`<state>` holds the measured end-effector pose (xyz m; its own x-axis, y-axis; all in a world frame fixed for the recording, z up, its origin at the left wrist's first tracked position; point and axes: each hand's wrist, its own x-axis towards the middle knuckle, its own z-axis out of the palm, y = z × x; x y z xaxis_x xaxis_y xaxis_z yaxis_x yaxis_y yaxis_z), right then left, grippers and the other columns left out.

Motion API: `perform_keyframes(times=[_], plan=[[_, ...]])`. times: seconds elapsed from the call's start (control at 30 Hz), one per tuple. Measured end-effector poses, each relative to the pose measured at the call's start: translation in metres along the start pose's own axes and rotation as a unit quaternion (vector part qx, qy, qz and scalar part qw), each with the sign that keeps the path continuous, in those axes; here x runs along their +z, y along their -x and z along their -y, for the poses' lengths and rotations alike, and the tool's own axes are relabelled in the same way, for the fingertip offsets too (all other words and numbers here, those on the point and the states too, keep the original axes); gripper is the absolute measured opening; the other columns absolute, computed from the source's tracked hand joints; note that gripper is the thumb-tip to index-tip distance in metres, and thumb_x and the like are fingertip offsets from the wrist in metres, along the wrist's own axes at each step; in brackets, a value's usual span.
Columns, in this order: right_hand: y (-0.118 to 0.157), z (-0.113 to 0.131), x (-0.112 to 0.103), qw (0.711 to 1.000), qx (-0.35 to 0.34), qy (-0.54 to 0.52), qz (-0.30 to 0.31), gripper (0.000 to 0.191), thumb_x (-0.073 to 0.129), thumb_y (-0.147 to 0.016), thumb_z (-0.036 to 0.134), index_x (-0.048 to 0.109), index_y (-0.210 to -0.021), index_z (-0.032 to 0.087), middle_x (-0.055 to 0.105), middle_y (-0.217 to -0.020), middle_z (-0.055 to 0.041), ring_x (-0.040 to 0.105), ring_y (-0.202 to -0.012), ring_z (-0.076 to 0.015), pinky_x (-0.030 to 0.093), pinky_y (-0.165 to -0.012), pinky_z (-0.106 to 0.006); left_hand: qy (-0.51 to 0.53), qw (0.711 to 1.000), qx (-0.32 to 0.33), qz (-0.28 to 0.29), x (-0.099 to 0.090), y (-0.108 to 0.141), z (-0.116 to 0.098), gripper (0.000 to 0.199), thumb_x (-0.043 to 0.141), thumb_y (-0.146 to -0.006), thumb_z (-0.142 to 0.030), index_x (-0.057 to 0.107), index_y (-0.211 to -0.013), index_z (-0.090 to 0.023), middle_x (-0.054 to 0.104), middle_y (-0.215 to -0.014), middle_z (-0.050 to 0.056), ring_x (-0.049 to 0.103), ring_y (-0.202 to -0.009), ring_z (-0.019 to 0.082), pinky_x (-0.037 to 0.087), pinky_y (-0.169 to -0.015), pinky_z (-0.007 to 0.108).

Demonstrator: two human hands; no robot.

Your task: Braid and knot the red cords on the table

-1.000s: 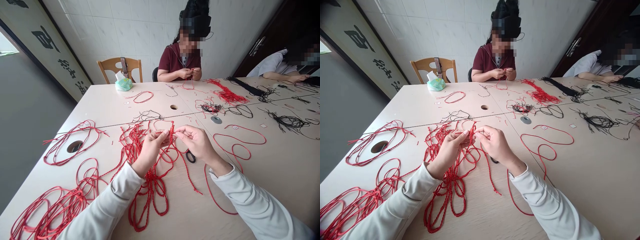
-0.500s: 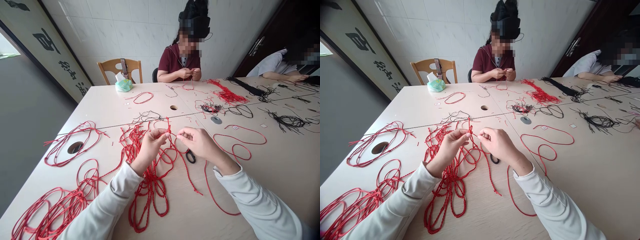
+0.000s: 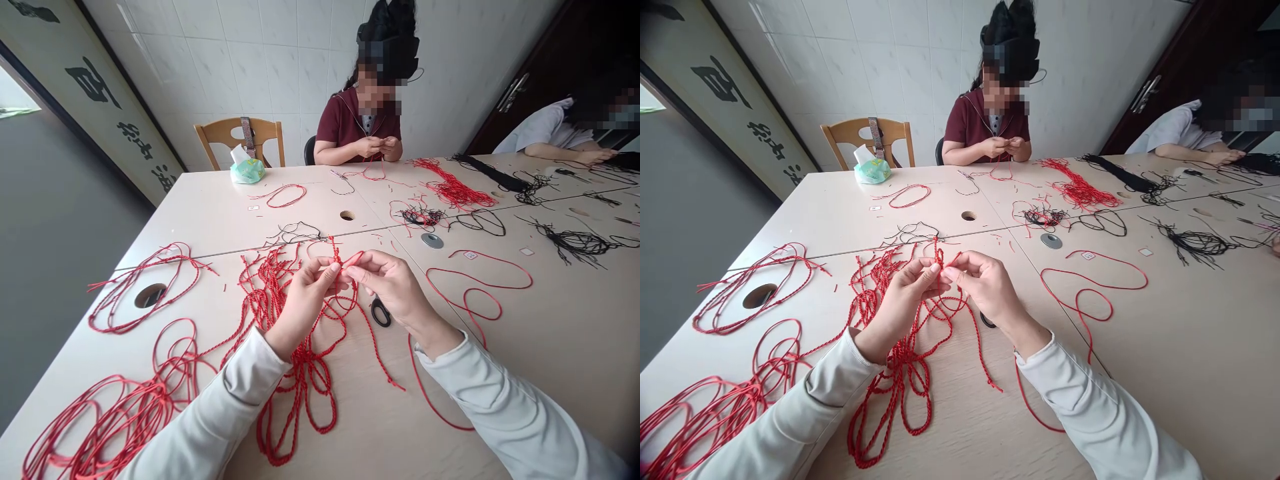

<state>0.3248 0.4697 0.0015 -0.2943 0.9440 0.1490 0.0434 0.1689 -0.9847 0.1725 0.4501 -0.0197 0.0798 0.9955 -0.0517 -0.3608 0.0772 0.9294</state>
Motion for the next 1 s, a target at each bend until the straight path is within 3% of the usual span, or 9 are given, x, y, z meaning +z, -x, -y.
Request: perform_keyframes(times=[0.17,0.33,0.47,0.57,0.77,1.0], plan=[[-0.003,-0.008,-0.001,0.999,-0.026,-0.020,-0.042,0.018,0.069,-0.080,0.034,0.064,-0.083,0.018,0.064,-0.077,-0.0010,0.057,-0.069,-0.0118,0.048,-0.067,-0.026,0.038,0.999,-0.016,0.022,0.003,0.003,-0.004,0.023,0.068,-0.082,-0.036,0.057,-0.089,-0.017,0.061,-0.075,-0.001,0.057,-0.062,0.008,0.049,-0.063,0.022],[-0.002,-0.010,0.005,0.996,-0.018,-0.079,0.045,0.017,0.068,-0.082,0.035,0.063,-0.085,0.019,0.063,-0.080,-0.0010,0.060,-0.075,-0.0135,0.050,-0.072,-0.029,0.064,0.998,-0.011,0.016,0.002,0.002,-0.004,0.021,0.071,-0.080,-0.032,0.060,-0.085,-0.015,0.059,-0.075,-0.002,0.050,-0.055,0.003,0.044,-0.054,0.015],[-0.003,-0.014,0.007,0.993,-0.004,-0.108,0.055,0.018,0.069,-0.081,0.035,0.065,-0.082,0.018,0.062,-0.077,-0.0008,0.060,-0.074,-0.0139,0.051,-0.073,-0.031,0.070,0.997,-0.012,0.020,0.002,0.001,-0.004,0.021,0.072,-0.078,-0.031,0.062,-0.085,-0.014,0.060,-0.071,-0.001,0.050,-0.055,0.004,0.044,-0.053,0.015],[-0.003,-0.014,0.005,0.988,0.025,-0.146,0.053,0.017,0.071,-0.079,0.034,0.067,-0.082,0.017,0.063,-0.076,-0.0003,0.059,-0.070,-0.0124,0.051,-0.071,-0.030,0.063,0.998,-0.008,0.031,0.001,0.000,-0.005,0.020,0.072,-0.078,-0.032,0.065,-0.084,-0.014,0.061,-0.071,0.000,0.052,-0.057,0.005,0.044,-0.054,0.015],[-0.002,0.000,-0.007,0.975,0.097,-0.197,0.038,0.016,0.074,-0.074,0.030,0.068,-0.082,0.017,0.066,-0.075,-0.0008,0.047,-0.056,-0.0067,0.043,-0.057,-0.024,0.157,0.982,-0.055,0.085,-0.003,0.000,-0.011,0.024,0.064,-0.081,-0.033,0.070,-0.089,-0.012,0.066,-0.081,0.005,0.052,-0.057,0.007,0.048,-0.052,0.020],[-0.001,0.003,-0.009,0.982,0.078,-0.148,0.083,0.013,0.072,-0.075,0.028,0.070,-0.082,0.017,0.061,-0.073,-0.0001,0.046,-0.056,-0.0075,0.039,-0.053,-0.023,0.062,0.993,-0.032,0.098,-0.008,-0.003,-0.012,0.021,0.080,-0.069,-0.030,0.070,-0.079,-0.015,0.056,-0.061,-0.003,0.047,-0.050,0.005,0.044,-0.049,0.019]])
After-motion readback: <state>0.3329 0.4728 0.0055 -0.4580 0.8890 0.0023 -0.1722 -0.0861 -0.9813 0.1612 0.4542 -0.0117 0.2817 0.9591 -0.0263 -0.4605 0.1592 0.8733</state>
